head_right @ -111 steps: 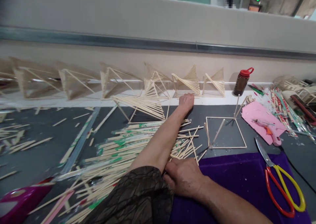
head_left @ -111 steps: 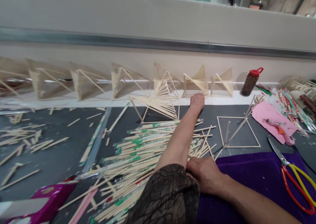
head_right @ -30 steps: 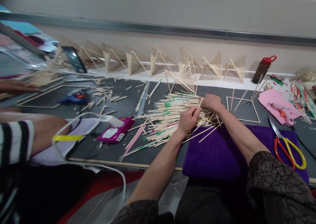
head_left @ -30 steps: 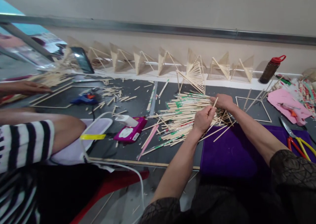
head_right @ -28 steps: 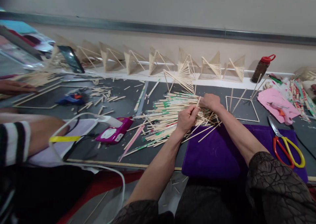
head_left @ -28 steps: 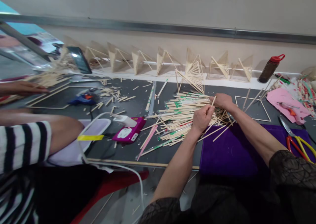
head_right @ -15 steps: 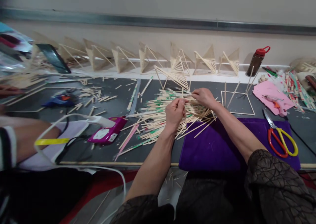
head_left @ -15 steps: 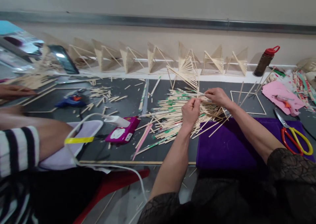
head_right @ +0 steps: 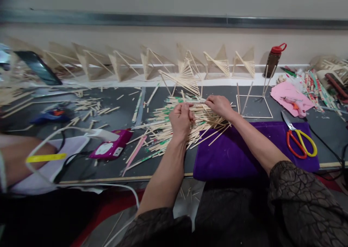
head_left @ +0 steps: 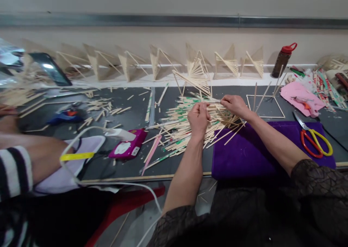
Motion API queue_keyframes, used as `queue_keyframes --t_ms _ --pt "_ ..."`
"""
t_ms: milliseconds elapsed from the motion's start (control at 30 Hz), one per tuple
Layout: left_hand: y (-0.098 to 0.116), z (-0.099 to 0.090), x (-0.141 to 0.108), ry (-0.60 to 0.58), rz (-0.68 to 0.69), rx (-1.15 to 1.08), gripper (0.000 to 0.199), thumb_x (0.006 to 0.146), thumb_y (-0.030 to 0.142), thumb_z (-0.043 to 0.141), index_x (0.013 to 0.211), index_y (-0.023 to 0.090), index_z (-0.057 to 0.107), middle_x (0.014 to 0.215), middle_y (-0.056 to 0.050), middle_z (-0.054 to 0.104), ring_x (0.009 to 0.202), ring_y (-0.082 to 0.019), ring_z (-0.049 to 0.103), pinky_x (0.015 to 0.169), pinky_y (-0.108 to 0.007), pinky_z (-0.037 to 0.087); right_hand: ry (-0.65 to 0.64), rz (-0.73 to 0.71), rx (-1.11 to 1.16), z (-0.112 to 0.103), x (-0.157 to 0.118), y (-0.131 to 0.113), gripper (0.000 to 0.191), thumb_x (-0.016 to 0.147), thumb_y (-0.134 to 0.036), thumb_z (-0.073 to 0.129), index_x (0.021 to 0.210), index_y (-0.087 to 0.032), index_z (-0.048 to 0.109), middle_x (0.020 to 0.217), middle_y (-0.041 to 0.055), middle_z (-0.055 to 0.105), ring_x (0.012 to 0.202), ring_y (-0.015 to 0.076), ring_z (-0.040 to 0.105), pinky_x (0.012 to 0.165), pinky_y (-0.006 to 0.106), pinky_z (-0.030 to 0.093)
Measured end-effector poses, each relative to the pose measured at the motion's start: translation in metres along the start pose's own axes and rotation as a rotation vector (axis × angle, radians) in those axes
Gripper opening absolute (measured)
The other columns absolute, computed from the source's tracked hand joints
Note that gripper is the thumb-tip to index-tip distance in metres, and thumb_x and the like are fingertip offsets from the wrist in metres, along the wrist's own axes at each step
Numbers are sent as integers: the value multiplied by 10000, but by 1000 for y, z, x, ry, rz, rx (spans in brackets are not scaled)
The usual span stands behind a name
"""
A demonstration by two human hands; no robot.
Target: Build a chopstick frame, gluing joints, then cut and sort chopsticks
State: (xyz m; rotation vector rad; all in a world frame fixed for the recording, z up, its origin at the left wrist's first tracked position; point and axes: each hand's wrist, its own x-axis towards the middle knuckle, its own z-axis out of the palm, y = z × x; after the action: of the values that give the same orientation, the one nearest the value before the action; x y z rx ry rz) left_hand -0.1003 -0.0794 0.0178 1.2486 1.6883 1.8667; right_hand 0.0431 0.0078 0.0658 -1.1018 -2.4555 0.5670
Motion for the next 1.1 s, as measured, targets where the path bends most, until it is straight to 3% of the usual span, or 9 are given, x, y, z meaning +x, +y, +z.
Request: queue_keyframes --t_ms 100,200,300,467,667,900,1000,1100 --pt "4 -2 -2 49 1 -113 311 910 474 530 818 193 625 431 86 398 369 -93 439 435 -210 363 -69 -133 -46 5 9 1 371 942 -261 469 1256 -199 656 1213 52 693 1065 186 612 895 266 424" --pt "3 -4 -2 86 -27 -92 329 902 495 530 805 193 618 429 89 388 369 -90 440 429 -205 353 -4 -153 -67 9 7 5 497 896 -248 537 1388 -182 547 1380 86 588 1188 213 554 986 309 408" --pt "1 -5 0 110 -48 -70 349 902 513 517 803 194 615 428 88 388 364 -87 441 416 -201 331 58 -21 -77 13 -9 13 375 909 -265 499 1240 -163 645 1233 95 660 1093 219 597 931 316 441" --pt "1 -2 5 111 -36 -103 313 897 473 541 780 191 609 411 87 399 350 -83 429 404 -196 315 -1 93 -97 13 -29 18 289 920 -281 481 1079 -211 711 1107 41 731 1025 204 640 850 281 455" --pt "-3 -2 8 105 -29 -52 298 920 450 526 781 197 603 421 92 393 360 -82 438 424 -195 335 -59 27 -242 25 -14 -5 333 921 -408 493 1064 -213 722 1107 75 734 1009 238 658 811 300 472" --pt "-2 -1 6 86 -42 -27 320 930 470 527 774 201 604 422 87 387 365 -83 446 424 -195 327 -39 -21 -312 36 12 -15 359 936 -239 439 1211 -178 662 1190 138 688 1038 282 643 836 351 483" --pt "-1 -2 8 101 -34 -52 309 933 450 531 766 201 605 425 85 387 367 -83 445 428 -198 333 11 -62 -281 27 2 -20 359 952 -267 447 1243 -164 631 1205 127 664 1034 265 626 820 335 460" --pt "1 -5 12 130 -27 -101 305 938 434 527 759 199 605 420 84 386 357 -86 422 422 -208 332 -60 -168 -270 21 -21 -29 304 965 -297 447 1118 -184 685 1108 89 687 1001 234 618 775 303 427"
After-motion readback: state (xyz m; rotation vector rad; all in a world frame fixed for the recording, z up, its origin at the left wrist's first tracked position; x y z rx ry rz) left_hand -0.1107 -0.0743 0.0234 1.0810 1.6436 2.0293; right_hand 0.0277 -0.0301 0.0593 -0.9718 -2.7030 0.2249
